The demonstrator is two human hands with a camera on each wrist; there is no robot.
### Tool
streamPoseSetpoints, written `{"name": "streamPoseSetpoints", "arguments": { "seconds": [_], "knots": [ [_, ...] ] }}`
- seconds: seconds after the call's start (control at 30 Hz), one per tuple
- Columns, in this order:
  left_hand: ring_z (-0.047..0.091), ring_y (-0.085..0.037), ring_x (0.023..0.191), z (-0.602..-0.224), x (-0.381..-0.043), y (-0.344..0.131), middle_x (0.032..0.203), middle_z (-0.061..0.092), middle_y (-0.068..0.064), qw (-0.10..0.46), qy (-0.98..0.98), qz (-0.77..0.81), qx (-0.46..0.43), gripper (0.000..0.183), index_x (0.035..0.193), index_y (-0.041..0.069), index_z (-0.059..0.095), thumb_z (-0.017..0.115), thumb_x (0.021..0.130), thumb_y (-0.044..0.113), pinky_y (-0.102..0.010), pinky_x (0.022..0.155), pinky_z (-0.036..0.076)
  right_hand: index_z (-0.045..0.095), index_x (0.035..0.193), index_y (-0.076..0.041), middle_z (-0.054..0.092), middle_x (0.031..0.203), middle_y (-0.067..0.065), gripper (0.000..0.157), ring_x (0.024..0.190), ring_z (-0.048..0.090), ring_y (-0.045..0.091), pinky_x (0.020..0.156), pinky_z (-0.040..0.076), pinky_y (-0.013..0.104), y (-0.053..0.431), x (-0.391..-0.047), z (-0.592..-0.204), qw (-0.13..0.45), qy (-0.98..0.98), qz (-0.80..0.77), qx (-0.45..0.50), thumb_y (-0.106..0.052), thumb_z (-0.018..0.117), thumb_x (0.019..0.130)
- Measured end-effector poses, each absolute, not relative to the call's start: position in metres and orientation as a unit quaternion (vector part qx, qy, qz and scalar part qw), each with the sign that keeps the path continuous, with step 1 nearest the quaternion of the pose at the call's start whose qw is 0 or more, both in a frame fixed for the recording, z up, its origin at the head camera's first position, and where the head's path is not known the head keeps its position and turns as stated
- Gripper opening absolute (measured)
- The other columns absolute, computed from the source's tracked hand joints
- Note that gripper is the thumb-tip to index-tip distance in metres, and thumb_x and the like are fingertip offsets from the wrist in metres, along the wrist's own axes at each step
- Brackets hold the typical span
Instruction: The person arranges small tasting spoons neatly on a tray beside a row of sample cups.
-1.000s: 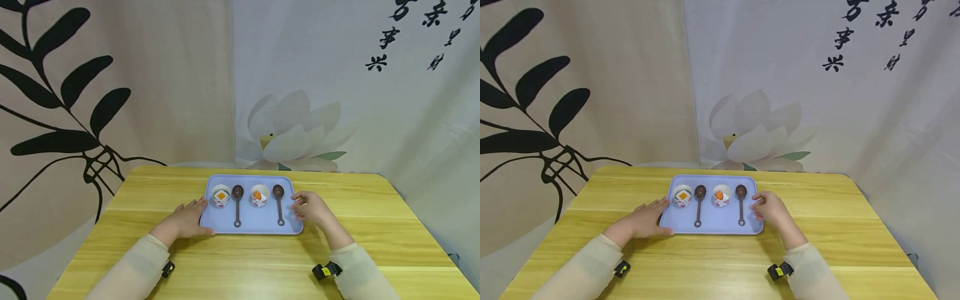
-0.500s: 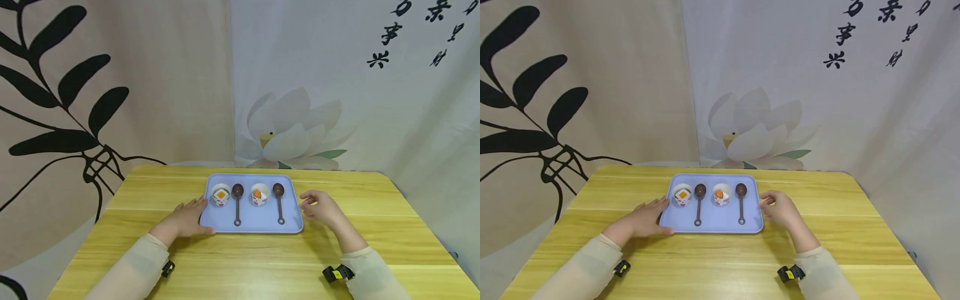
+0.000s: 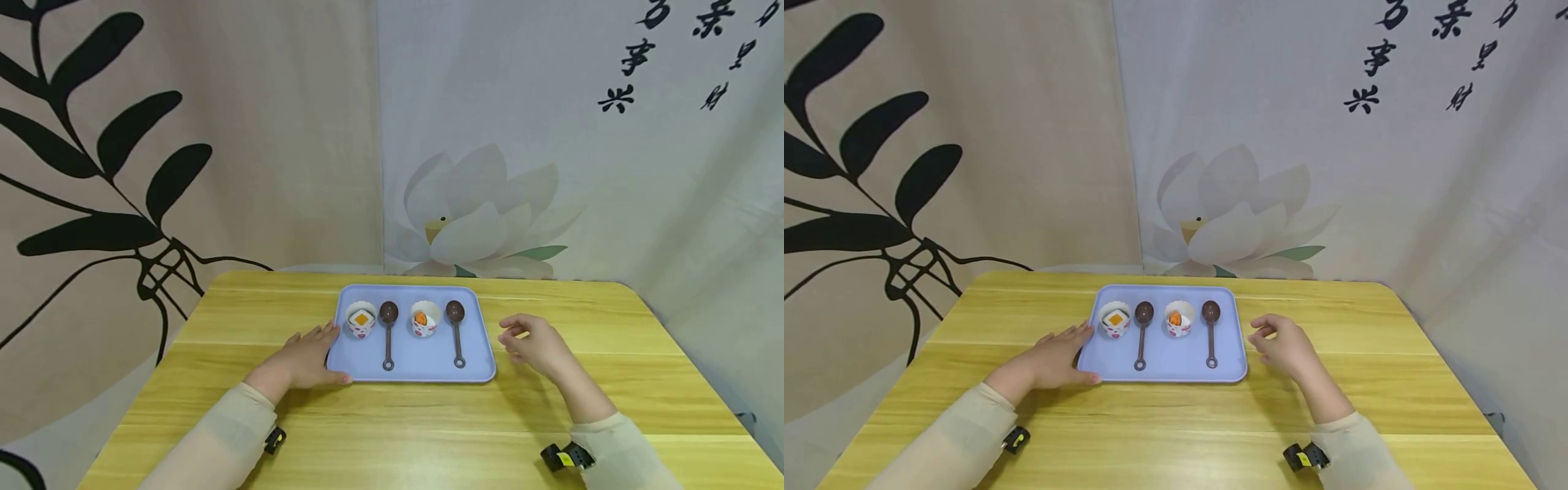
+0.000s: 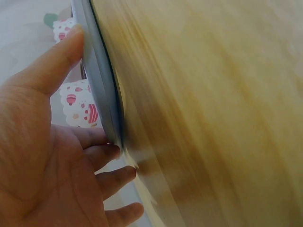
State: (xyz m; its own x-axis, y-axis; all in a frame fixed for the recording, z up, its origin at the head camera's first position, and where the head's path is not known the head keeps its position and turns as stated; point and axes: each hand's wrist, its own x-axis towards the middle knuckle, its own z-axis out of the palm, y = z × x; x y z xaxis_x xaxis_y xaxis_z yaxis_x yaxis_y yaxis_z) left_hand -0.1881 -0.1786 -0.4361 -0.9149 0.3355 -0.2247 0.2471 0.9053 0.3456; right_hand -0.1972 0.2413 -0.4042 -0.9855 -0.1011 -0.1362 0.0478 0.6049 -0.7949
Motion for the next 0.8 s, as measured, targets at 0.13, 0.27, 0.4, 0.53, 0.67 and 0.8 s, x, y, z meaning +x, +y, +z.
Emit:
{"name": "streamPoseSetpoints", "arguments": {
  "seconds": [0.13, 0.27, 0.4, 0.53, 0.67, 0.8],
  "knots": [
    [0.024, -0.047, 0.146, -0.437, -0.188, -0.178, 0.162, 0.022, -0.023, 0.141, 0.966, 0.157, 0.152, 0.111, 0.156, -0.003, 0.026, 0.072, 0.080, 0.064, -0.067, 0.115, 0.016, 0.059, 0.128, 0.006, 0.064, 0.111, 0.017, 0.036, 0.093, 0.067, 0.031, 0.073, 0.061, 0.039, 0.246, -0.194, -0.403, 0.079, 0.896, -0.437, -0.017, -0.011, 0.065, 0.098],
    [0.024, -0.047, 0.146, -0.436, -0.187, -0.177, 0.162, 0.022, -0.023, 0.144, 0.964, 0.161, 0.152, 0.111, 0.156, -0.004, 0.026, 0.073, 0.081, 0.064, -0.068, 0.115, 0.015, 0.059, 0.129, 0.006, 0.064, 0.111, 0.017, 0.037, 0.094, 0.068, 0.032, 0.074, 0.061, 0.041, 0.251, -0.190, -0.403, 0.074, 0.900, -0.428, -0.026, -0.013, 0.065, 0.098],
    [0.024, -0.047, 0.146, -0.435, -0.185, -0.176, 0.162, 0.023, -0.023, 0.142, 0.965, 0.162, 0.153, 0.111, 0.156, -0.004, 0.026, 0.073, 0.081, 0.063, -0.068, 0.115, 0.015, 0.058, 0.129, 0.006, 0.063, 0.112, 0.017, 0.038, 0.094, 0.069, 0.032, 0.074, 0.061, 0.042, 0.254, -0.187, -0.402, 0.070, 0.904, -0.421, -0.036, -0.015, 0.065, 0.099],
    [0.024, -0.047, 0.146, -0.435, -0.185, -0.178, 0.162, 0.022, -0.023, 0.140, 0.965, 0.162, 0.151, 0.110, 0.156, -0.003, 0.027, 0.073, 0.081, 0.063, -0.068, 0.115, 0.015, 0.059, 0.129, 0.005, 0.064, 0.111, 0.016, 0.037, 0.091, 0.069, 0.032, 0.073, 0.061, 0.041, 0.257, -0.185, -0.402, 0.062, 0.908, -0.411, -0.047, -0.016, 0.064, 0.099],
    [0.024, -0.046, 0.147, -0.436, -0.185, -0.179, 0.162, 0.022, -0.023, 0.136, 0.965, 0.162, 0.153, 0.111, 0.156, -0.003, 0.027, 0.072, 0.080, 0.065, -0.067, 0.116, 0.015, 0.060, 0.128, 0.004, 0.065, 0.110, 0.015, 0.036, 0.088, 0.070, 0.030, 0.070, 0.060, 0.037, 0.261, -0.186, -0.403, 0.042, 0.921, -0.381, -0.067, -0.017, 0.064, 0.099],
    [0.023, -0.045, 0.147, -0.437, -0.185, -0.181, 0.162, 0.022, -0.023, 0.132, 0.964, 0.170, 0.155, 0.111, 0.155, -0.003, 0.027, 0.072, 0.080, 0.065, -0.066, 0.116, 0.016, 0.063, 0.126, 0.002, 0.068, 0.110, 0.013, 0.035, 0.094, 0.069, 0.032, 0.072, 0.058, 0.040, 0.265, -0.186, -0.404, 0.003, 0.940, -0.329, -0.090, -0.020, 0.065, 0.099]
  ]
}}
